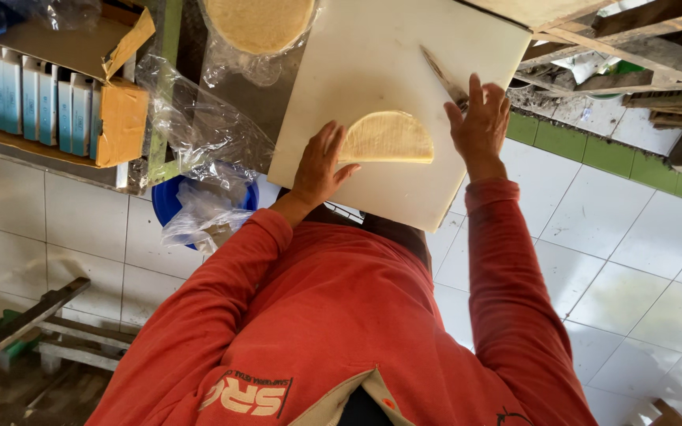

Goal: The person cuts round dough discs into halved wedges with a knife on a white cutting board and then places the cut pieces into clear plastic bags by hand.

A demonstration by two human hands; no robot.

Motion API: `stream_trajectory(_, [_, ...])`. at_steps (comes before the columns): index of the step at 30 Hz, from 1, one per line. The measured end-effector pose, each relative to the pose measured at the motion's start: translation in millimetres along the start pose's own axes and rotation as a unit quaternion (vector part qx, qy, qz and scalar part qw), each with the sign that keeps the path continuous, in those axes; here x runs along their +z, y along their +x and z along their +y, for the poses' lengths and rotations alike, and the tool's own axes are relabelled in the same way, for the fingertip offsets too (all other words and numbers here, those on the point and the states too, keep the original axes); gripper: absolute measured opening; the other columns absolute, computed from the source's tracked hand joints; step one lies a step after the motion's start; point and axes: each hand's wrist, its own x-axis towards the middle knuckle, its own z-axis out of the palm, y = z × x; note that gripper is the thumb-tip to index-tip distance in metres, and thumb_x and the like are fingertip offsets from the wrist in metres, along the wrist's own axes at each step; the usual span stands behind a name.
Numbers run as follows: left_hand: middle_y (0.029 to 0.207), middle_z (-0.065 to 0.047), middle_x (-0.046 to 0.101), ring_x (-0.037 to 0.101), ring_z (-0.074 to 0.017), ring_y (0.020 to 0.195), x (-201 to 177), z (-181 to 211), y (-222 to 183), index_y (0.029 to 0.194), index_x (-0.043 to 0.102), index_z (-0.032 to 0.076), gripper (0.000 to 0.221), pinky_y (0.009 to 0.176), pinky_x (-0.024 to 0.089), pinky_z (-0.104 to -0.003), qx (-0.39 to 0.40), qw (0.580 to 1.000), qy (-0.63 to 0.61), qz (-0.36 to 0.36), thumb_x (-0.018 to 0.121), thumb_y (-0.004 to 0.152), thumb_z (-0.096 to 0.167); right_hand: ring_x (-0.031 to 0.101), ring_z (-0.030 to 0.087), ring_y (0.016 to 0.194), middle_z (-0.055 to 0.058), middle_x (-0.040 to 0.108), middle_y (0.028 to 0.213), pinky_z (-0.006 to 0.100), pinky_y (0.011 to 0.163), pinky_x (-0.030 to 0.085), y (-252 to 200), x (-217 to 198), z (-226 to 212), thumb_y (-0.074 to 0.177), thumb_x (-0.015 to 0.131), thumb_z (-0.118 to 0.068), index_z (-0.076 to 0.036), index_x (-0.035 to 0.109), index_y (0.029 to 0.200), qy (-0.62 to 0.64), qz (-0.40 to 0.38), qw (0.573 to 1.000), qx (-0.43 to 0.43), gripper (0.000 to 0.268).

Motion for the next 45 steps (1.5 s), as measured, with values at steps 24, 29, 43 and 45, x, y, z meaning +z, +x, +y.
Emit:
stream_trajectory(24, [0.146, -0.014, 0.052, 0.052, -0.0298, 0.129, 33, 2, 87, 0.133, 0.061, 0.000, 0.042, 0.112, 0.041, -0.045, 0.274, 0.947, 0.050, -0.162, 0.070, 0.098, 0.023, 0.061, 0.032, 0.074, 0.022, 0.054, 0.103, 0.043, 0.058, 0.055, -168, 33, -148, 0.103, 0.060, -0.007, 0.002, 0.041, 0.152, 0.164, 0.088, 0.975, 0.120, 0.053])
stream_trajectory(29, [0.140, -0.013, 0.053, 0.053, -0.0289, 0.128, 25, 4, 91, 0.126, 0.062, 0.001, 0.038, 0.110, 0.043, -0.043, 0.279, 0.943, 0.026, -0.178, 0.073, 0.095, 0.020, 0.063, 0.035, 0.076, 0.023, 0.053, 0.105, 0.043, 0.059, 0.055, -164, 47, -162, 0.103, 0.062, -0.008, 0.003, 0.040, 0.150, 0.177, 0.099, 0.968, 0.146, 0.053])
stream_trajectory(43, [0.137, -0.012, 0.050, 0.053, -0.0299, 0.126, 22, 5, 102, 0.120, 0.062, 0.003, 0.036, 0.106, 0.044, -0.045, 0.288, 0.927, 0.043, -0.235, 0.074, 0.090, 0.018, 0.065, 0.042, 0.085, 0.029, 0.057, 0.107, 0.047, 0.069, 0.057, -158, 75, -185, 0.105, 0.060, -0.011, 0.004, 0.046, 0.133, 0.251, 0.129, 0.932, 0.226, 0.034])
stream_trajectory(45, [0.138, -0.012, 0.050, 0.053, -0.0299, 0.127, 22, 3, 103, 0.121, 0.063, 0.002, 0.037, 0.106, 0.043, -0.045, 0.288, 0.923, 0.049, -0.251, 0.074, 0.089, 0.018, 0.066, 0.042, 0.085, 0.031, 0.056, 0.108, 0.046, 0.067, 0.058, -157, 76, -187, 0.105, 0.059, -0.011, 0.004, 0.045, 0.133, 0.248, 0.132, 0.933, 0.223, 0.035])
